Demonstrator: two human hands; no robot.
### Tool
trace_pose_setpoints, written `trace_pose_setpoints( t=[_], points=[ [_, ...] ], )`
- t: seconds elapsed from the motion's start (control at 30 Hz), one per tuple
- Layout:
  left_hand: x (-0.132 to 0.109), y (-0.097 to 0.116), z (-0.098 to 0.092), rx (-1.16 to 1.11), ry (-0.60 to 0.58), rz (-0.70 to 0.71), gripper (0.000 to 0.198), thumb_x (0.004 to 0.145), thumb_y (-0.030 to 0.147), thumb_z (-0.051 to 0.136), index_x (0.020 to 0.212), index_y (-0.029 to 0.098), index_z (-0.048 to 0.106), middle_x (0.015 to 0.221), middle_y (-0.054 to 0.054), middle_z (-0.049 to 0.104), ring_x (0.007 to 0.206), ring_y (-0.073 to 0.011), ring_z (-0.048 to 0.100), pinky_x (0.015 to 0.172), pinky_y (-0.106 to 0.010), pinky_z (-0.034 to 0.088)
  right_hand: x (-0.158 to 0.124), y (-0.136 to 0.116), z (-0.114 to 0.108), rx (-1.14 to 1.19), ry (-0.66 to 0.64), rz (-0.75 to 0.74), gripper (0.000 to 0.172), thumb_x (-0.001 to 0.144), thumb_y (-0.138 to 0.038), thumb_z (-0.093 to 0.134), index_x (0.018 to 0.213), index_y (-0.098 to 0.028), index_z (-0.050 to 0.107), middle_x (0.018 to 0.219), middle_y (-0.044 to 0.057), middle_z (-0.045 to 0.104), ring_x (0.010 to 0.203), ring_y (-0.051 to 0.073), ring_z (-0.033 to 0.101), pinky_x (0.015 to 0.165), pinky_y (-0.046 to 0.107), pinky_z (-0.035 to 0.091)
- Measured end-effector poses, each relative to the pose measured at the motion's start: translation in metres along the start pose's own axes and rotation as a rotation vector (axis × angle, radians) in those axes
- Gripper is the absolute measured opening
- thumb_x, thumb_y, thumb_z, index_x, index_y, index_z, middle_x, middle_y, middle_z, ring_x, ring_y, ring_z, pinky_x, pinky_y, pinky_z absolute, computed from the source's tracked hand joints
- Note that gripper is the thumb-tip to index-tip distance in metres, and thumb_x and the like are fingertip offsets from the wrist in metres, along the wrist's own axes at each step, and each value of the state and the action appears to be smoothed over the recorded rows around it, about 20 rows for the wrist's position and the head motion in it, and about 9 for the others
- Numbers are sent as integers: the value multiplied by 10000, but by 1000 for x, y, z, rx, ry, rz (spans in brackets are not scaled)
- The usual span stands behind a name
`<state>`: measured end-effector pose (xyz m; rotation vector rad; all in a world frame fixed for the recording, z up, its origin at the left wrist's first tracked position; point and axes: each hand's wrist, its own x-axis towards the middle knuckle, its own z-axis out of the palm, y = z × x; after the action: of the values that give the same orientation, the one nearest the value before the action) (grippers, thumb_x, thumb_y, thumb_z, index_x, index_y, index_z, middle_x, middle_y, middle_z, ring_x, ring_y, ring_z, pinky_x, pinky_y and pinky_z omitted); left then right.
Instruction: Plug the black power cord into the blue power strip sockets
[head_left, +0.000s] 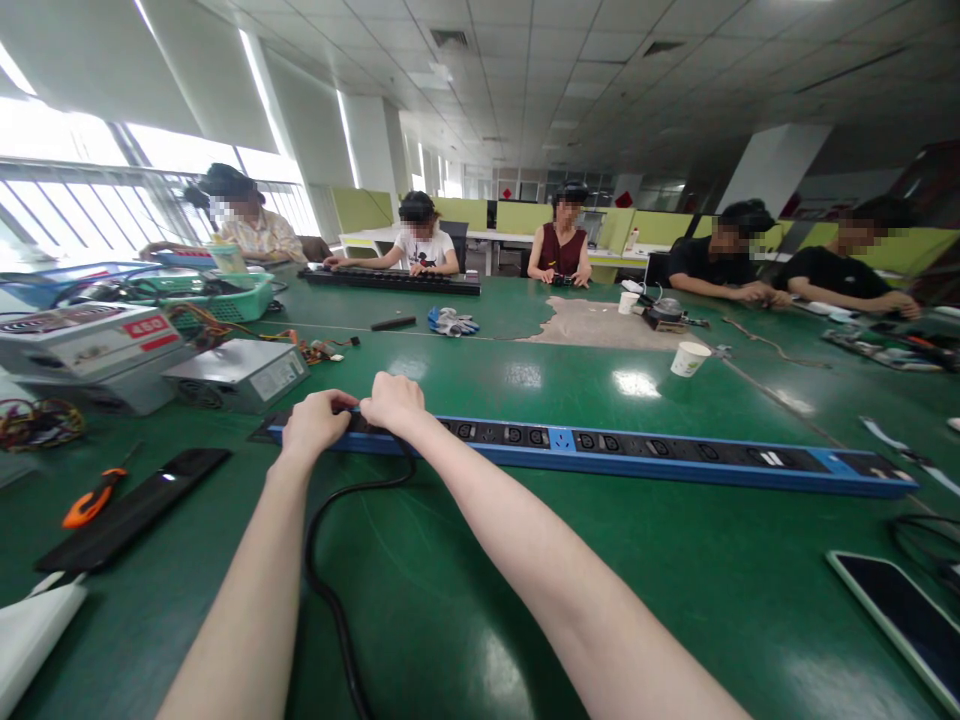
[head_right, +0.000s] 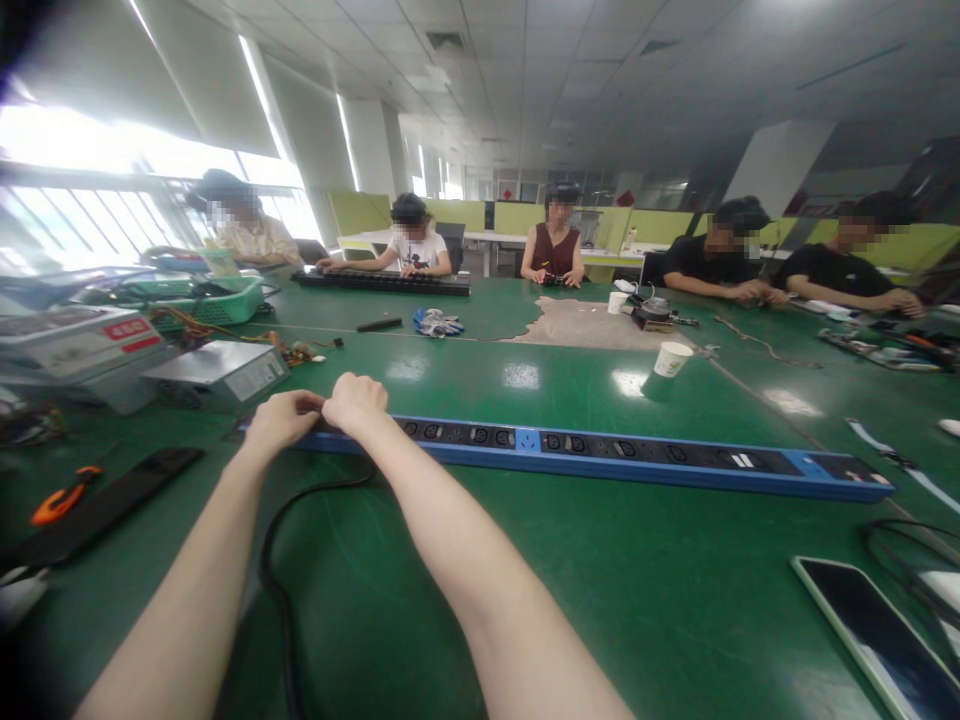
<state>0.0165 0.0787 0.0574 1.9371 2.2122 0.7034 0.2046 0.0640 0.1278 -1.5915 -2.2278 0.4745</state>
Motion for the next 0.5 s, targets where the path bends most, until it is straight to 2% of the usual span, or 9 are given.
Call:
trace_pose_setpoints(
  t=[0.27,0.4,0.5],
  points=[
    [-4,6,-2,42,24,-9,385,732,283,606,1085,248,756,1076,-81,775,1001,-323,715,821,-350,534,3,-21,18,37,78,20,406,823,-323,677,1180,-132,681,1161,179,735,1097,306,714,893,392,591],
    [-5,8,-6,43,13,4,369,739,304,607,1070,241,758,1069,-77,778,1001,-320,718,839,-353,541,10,-18,7,76,-4,52,367,782,-324,732,1101,-143,726,1141,191,742,1087,317,719,866,384,598],
    [-4,11,-13,45,-3,13,347,729,333,625,1026,224,767,1023,-74,784,994,-307,721,838,-335,547,9,-12,0,108,3,80,370,773,-340,746,1091,-151,737,1129,193,745,1080,327,720,847,389,598]
  ],
)
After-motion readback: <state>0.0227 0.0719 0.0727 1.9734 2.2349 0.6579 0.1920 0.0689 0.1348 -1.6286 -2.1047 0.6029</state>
